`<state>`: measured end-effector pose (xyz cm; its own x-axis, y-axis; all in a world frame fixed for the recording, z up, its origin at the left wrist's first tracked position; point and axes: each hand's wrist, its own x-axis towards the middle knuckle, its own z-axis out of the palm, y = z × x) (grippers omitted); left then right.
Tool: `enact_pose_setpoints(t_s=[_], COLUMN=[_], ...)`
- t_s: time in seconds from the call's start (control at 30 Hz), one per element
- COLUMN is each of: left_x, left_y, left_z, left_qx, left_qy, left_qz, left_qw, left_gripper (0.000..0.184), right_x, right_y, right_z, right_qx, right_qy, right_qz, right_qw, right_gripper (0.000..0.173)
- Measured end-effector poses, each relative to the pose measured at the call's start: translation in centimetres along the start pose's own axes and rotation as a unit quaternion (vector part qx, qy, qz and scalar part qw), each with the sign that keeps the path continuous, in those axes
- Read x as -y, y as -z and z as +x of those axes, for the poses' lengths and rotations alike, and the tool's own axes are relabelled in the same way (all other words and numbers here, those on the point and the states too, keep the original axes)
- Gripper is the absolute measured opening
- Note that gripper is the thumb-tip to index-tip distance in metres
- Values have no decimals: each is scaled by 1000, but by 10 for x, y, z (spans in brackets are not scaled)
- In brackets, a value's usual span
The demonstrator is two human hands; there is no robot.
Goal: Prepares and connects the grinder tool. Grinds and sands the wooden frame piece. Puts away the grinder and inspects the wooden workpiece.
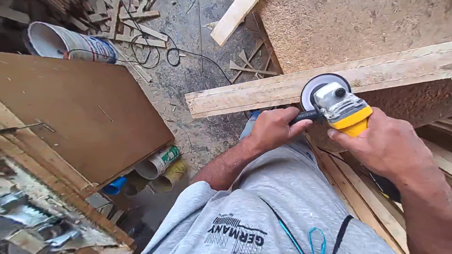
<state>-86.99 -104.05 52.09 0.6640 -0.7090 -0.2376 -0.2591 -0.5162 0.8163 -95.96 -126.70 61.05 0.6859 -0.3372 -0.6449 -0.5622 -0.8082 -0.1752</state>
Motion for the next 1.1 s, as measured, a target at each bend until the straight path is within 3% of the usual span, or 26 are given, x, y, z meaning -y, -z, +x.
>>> enact_pose_setpoints(t_s=[0.13, 0.3, 0.43, 0.57, 0.73, 0.9, 1.1], left_x=[46, 94, 101, 72, 8, -66, -144], left_y=[57, 120, 135, 95, 29, -43, -119], left_z=[-93, -195, -208, -140, -24, 82, 165], left_qx=[-69, -150, -179, -129, -16, 77, 127], left_qy=[71, 174, 198, 124, 23, -46, -72], left_qz=[36, 106, 117, 114, 87, 113, 151], left_qw=[994, 967, 956, 977, 996, 990, 978], left_gripper=[50, 62, 63, 66, 54, 54, 53], right_x=[94, 218, 240, 160, 32, -95, -216], right_y=[-35, -69, -68, -43, -8, 19, 33], right_z=[9, 15, 18, 16, 9, 8, 14], right_qx=[97, 222, 242, 176, 82, 2, -47], right_qy=[115, 256, 286, 200, 15, -90, -126], right_qz=[-3, 14, 35, 40, 65, 135, 212], right_qw=[989, 941, 927, 963, 994, 987, 968], right_gripper=[72, 55, 51, 57, 66, 66, 71])
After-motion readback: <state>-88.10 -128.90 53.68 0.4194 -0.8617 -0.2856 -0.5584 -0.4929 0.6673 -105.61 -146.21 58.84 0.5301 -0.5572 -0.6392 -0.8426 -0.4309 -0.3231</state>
